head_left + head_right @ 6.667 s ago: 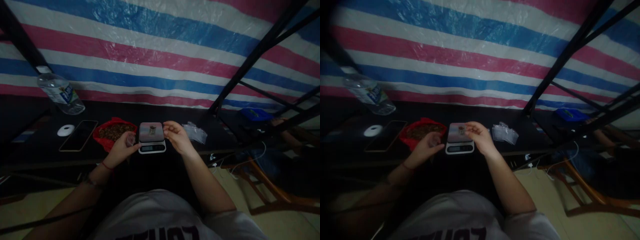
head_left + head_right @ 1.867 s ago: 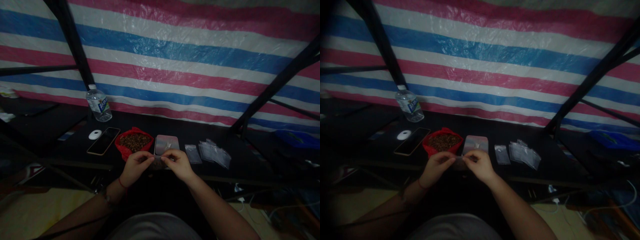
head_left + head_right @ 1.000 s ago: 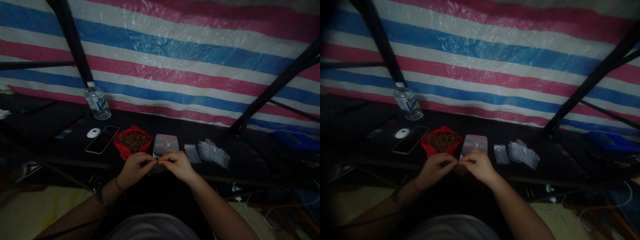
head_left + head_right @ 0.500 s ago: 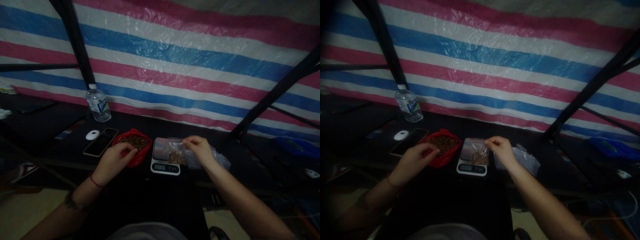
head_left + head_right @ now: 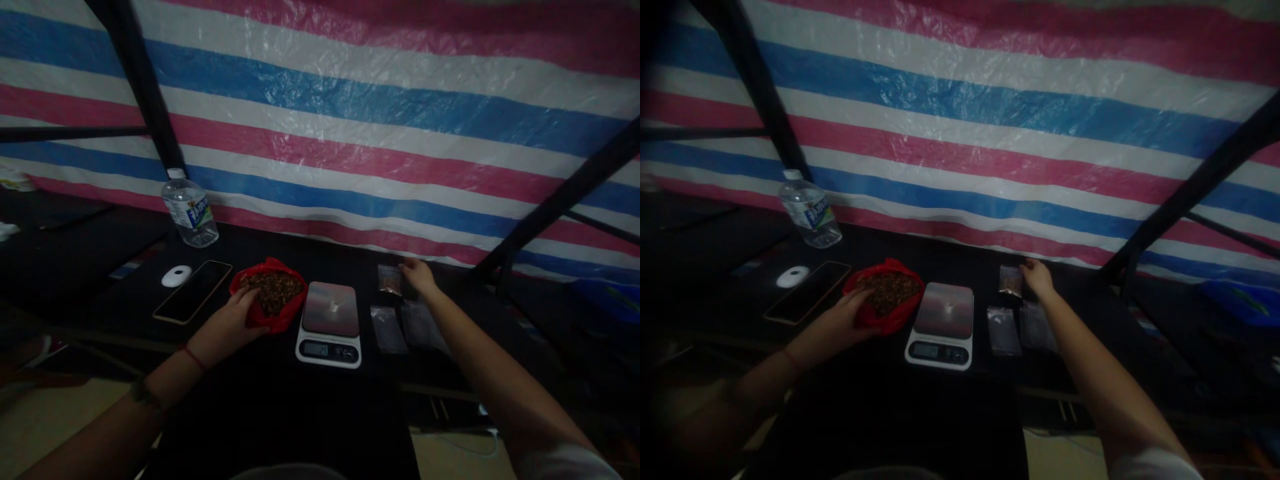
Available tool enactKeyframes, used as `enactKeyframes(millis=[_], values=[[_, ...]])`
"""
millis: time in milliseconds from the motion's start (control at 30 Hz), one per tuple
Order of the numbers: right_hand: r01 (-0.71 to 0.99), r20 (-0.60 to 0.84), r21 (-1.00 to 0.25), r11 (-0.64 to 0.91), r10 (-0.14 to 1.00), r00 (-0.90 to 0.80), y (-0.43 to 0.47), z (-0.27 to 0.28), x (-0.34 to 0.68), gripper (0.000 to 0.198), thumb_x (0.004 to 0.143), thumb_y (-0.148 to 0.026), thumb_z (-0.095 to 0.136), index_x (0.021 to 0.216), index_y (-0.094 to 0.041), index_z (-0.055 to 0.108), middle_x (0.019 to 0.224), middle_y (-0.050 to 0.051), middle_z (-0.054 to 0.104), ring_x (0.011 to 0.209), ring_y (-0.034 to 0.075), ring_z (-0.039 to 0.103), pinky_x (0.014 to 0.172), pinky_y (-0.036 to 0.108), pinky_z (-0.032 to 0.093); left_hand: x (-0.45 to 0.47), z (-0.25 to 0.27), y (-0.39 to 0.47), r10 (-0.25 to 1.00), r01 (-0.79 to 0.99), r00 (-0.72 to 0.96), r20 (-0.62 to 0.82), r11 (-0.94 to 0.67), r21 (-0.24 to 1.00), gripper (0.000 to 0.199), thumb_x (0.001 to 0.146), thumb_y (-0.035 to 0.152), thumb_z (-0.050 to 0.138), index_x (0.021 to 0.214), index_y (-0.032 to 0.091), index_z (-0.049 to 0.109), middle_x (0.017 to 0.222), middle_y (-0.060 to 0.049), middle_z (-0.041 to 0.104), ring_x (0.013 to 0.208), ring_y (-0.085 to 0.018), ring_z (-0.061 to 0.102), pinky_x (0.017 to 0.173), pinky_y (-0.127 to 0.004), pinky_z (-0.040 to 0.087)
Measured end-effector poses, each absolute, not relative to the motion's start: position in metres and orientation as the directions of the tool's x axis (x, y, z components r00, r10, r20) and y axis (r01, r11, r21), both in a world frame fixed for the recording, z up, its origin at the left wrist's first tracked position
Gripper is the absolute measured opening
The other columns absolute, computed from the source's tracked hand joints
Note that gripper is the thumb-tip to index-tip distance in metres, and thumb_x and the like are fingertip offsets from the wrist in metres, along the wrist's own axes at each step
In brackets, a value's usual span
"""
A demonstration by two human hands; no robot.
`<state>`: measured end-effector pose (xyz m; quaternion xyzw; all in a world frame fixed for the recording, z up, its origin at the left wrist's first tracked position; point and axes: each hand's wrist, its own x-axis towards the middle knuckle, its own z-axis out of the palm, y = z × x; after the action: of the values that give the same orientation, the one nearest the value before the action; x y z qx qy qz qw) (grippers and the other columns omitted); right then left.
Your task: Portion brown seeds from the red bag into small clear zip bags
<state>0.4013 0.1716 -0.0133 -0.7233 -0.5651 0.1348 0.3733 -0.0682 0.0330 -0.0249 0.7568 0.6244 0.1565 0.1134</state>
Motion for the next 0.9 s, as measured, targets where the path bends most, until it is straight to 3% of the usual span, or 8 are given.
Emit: enactKeyframes(millis=[133,233,300,367,500,667,800,900], values=[[0.813,0.285,-0.566,0.137,0.958,0.037,0.14,-0.008,0.357,0.047,0.081,-0.034,0.057,0.121,-0.009,0.06,0.124,0.02,0.059,0.117,0.029,0.055,0.102,0.044,0.041,-0.055,-0.029,0.06,0.972,0.899,0.205,0.115,-0.233,0.371,0.08,0.072,0.049,0.065,0.137,0.009,0.041,0.145,-0.021,0.039,0.131,-0.034,0.042,0.11,-0.044,0.035],[0.732,0.265,-0.562,0.385,0.922,-0.282,0.087,-0.008,0.304,0.084,0.07,-0.043,0.072,0.142,-0.02,0.038,0.145,0.015,0.042,0.134,0.03,0.038,0.11,0.05,0.032,-0.048,-0.034,0.074,0.97,0.894,0.201,0.137,-0.239,0.379,0.079,0.073,0.05,0.064,0.136,0.008,0.042,0.146,-0.022,0.036,0.133,-0.034,0.04,0.11,-0.045,0.034],[0.709,0.23,-0.56,0.429,0.902,-0.364,0.054,-0.015,0.276,0.109,0.06,-0.042,0.08,0.149,-0.024,0.021,0.151,0.014,0.031,0.141,0.032,0.027,0.112,0.052,0.029,-0.048,-0.034,0.081,0.965,0.888,0.219,0.147,-0.259,0.38,0.081,0.073,0.051,0.065,0.137,0.008,0.041,0.149,-0.022,0.031,0.135,-0.034,0.037,0.111,-0.044,0.034],[0.705,0.192,-0.56,0.436,0.896,-0.401,0.033,-0.027,0.259,0.12,0.056,-0.04,0.083,0.151,-0.024,0.012,0.153,0.014,0.026,0.143,0.034,0.02,0.113,0.052,0.029,-0.053,-0.029,0.086,0.956,0.882,0.261,0.132,-0.292,0.37,0.089,0.069,0.056,0.067,0.14,0.011,0.038,0.153,-0.021,0.024,0.137,-0.035,0.033,0.11,-0.044,0.034],[0.71,0.191,-0.594,0.378,0.924,-0.331,0.032,-0.05,0.254,0.117,0.06,-0.032,0.081,0.151,-0.024,0.008,0.151,0.017,0.029,0.14,0.034,0.027,0.112,0.052,0.031,-0.069,-0.005,0.102,0.962,0.91,0.272,0.028,-0.267,0.317,0.098,0.057,0.069,0.069,0.138,0.018,0.045,0.153,-0.018,0.025,0.137,-0.039,0.03,0.11,-0.049,0.031],[0.703,0.182,-0.621,0.346,0.936,-0.301,0.062,-0.053,0.262,0.118,0.058,-0.028,0.081,0.151,-0.021,0.009,0.154,0.018,0.023,0.142,0.032,0.025,0.114,0.05,0.027,-0.058,0.018,0.134,0.876,0.815,0.47,0.106,-0.477,0.33,0.057,0.084,0.059,0.049,0.123,0.019,0.059,0.127,-0.012,0.059,0.118,-0.026,0.054,0.103,-0.039,0.039],[0.692,0.161,-0.637,0.339,0.937,-0.31,0.086,-0.043,0.268,0.118,0.057,-0.031,0.082,0.151,-0.017,0.013,0.153,0.02,0.025,0.142,0.032,0.025,0.114,0.05,0.027,-0.036,0.01,0.156,0.908,0.885,0.418,0.026,-0.413,0.216,0.072,0.076,0.068,0.052,0.126,0.015,0.056,0.125,-0.017,0.058,0.113,-0.032,0.055,0.097,-0.041,0.041],[0.678,0.209,-0.651,0.341,0.94,-0.272,0.102,-0.036,0.267,0.093,0.066,-0.036,0.076,0.146,-0.018,0.03,0.147,0.017,0.038,0.138,0.031,0.034,0.111,0.052,0.031,-0.025,-0.003,0.17,0.931,0.922,0.365,0.012,-0.363,0.133,0.081,0.071,0.075,0.05,0.127,0.016,0.054,0.128,-0.019,0.054,0.118,-0.037,0.05,0.096,-0.045,0.039]])
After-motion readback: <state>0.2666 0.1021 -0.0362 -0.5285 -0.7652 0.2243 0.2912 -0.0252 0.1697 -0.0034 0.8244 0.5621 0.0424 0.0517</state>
